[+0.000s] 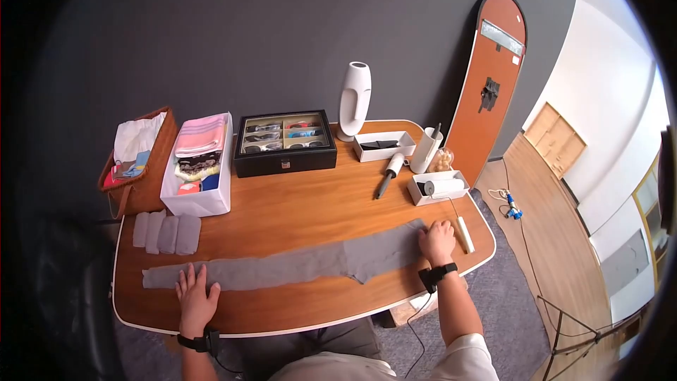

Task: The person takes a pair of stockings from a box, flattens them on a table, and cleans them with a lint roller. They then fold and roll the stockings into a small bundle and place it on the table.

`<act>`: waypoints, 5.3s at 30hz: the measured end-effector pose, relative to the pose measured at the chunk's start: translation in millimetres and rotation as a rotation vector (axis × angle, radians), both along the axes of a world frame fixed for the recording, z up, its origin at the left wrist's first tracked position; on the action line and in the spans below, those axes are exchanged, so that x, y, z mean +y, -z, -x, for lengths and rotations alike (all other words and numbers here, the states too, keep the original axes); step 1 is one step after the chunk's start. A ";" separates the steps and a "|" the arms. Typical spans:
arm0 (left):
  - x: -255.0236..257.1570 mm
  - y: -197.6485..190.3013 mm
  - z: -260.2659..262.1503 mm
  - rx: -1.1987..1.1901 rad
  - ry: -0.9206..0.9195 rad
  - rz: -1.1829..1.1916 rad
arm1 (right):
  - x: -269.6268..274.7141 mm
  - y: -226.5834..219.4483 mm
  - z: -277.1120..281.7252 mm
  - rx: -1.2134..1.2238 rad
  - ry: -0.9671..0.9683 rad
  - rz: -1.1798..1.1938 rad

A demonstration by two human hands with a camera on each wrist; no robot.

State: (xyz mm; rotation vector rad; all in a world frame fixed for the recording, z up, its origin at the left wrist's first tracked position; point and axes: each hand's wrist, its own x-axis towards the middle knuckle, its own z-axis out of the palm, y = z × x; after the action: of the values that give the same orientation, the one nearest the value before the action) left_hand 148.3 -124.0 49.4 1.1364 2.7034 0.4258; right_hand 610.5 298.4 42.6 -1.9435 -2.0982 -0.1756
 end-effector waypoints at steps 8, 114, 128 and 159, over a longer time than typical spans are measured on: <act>-15.9 10.1 21.1 0.029 -0.102 0.112 | 33.8 27.3 -11.1 0.069 -0.019 0.139; 163.8 24.6 -208.1 0.025 0.880 -0.278 | -84.4 -26.3 60.8 0.416 -0.645 0.121; 163.6 26.1 -202.4 -0.008 0.843 -0.214 | -64.4 1.6 64.7 0.116 -0.411 0.354; 163.9 42.4 -171.9 0.087 0.694 -0.289 | -123.0 1.9 112.5 0.012 -0.900 0.009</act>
State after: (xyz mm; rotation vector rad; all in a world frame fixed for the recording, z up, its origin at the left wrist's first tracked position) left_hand 320.2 39.9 7.0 2.0888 2.1422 0.6587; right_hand 498.0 175.3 40.8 -0.8332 -2.7115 0.0356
